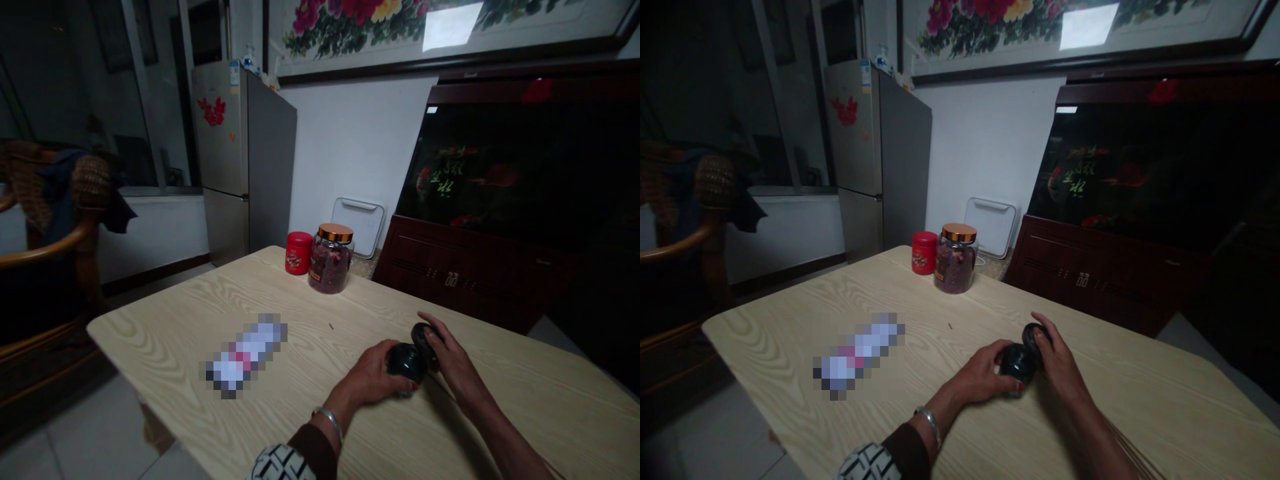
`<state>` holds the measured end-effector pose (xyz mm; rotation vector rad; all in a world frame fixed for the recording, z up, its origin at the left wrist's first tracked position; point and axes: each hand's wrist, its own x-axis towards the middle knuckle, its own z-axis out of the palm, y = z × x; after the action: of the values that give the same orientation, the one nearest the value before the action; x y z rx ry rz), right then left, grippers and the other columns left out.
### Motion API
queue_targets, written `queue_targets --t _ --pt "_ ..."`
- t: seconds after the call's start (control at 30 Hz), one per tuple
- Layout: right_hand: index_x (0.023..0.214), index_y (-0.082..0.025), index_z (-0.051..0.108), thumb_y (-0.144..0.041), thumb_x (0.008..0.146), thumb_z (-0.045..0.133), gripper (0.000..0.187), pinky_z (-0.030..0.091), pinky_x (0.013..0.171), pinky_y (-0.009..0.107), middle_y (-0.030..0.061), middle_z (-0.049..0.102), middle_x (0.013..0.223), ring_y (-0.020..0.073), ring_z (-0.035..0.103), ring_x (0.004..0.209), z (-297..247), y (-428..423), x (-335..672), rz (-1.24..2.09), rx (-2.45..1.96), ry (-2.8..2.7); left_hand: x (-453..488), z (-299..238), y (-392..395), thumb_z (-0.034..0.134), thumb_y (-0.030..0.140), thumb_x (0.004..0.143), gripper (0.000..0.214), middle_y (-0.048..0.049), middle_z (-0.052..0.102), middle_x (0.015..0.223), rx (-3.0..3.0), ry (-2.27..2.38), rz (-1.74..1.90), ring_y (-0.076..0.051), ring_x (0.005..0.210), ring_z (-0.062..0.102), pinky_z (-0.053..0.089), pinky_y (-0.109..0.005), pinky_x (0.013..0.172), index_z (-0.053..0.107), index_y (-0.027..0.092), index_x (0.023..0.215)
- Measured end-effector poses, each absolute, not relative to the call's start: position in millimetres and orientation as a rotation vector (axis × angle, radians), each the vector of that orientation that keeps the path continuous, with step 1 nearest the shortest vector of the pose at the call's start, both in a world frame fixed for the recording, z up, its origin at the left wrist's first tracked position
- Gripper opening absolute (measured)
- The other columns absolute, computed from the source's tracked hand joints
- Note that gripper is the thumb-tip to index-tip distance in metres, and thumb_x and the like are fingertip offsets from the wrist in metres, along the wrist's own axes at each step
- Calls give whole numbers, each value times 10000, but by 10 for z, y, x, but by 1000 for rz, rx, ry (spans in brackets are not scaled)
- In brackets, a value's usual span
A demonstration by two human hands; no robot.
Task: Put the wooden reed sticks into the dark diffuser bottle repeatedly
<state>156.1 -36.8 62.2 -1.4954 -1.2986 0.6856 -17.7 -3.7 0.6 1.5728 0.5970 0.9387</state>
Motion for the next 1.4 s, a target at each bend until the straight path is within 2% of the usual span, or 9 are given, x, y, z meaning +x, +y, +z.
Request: queue_targets --t 0.23,0.67,0.77,0.83,0.93,1.03,1.13,1.27,1.4 --pt "1287 -229 568 -569 816 632 585 543 814 370 89 691 1123 273 649 1009 794 -472 1664 692 -1480 -1545 -188 5 -37 889 300 572 726 -83 684 1101 1582 623 927 -228 966 607 464 -342 880 627 169 1236" --pt "1369 -249 528 -511 879 562 556 384 1126 478 129 551 1404 291 501 1324 913 -532 1616 404 -1495 -2035 -195 22 -43 858 249 569 694 -35 657 1013 1558 609 911 -185 890 569 445 -282 796 630 168 1219" --pt "1479 -278 422 -487 888 554 641 420 1096 478 119 509 1475 296 494 1342 1089 -586 1633 422 -1504 -2161 -183 5 -34 862 238 563 696 -42 657 1008 1536 590 923 -189 895 569 441 -278 784 633 158 1215" --pt "1450 -296 466 -478 896 548 589 456 1060 450 103 539 1453 291 527 1312 1176 -594 1618 400 -1480 -2241 -182 2 -32 870 247 558 682 -46 659 1000 1546 596 930 -191 890 565 438 -279 774 643 156 1195" --pt "1281 -270 609 -534 894 547 473 516 952 437 112 659 1273 295 654 1116 1205 -539 1550 179 -1583 -2307 -187 16 -40 870 244 560 674 -47 664 1005 1560 606 928 -196 894 571 442 -286 779 646 163 1190" --pt "1096 -206 678 -666 853 532 540 524 835 520 146 737 998 349 707 877 1167 -450 1463 -194 -1861 -2261 -191 34 -51 859 213 567 667 -57 674 1048 1551 607 924 -212 942 586 450 -299 817 643 165 1196" --pt "1228 -207 645 -693 857 498 628 481 926 574 172 725 1148 391 677 1046 1165 -426 1447 -257 -1884 -2202 -186 25 -46 873 222 558 682 -55 675 1080 1573 611 955 -224 978 588 449 -306 844 645 179 1200" --pt "1515 -304 377 -613 876 539 729 426 1083 471 83 474 1528 303 499 1351 1242 -511 1552 186 -1612 -2273 -175 -25 -18 882 276 560 697 -48 680 1052 1607 621 944 -213 931 592 454 -309 830 642 185 1208" --pt "1384 -280 556 -589 876 543 596 487 997 443 102 645 1346 313 622 1202 1316 -537 1563 143 -1633 -2349 -174 -46 -3 878 278 558 699 -51 673 1036 1597 621 934 -205 917 592 458 -295 802 637 165 1204"
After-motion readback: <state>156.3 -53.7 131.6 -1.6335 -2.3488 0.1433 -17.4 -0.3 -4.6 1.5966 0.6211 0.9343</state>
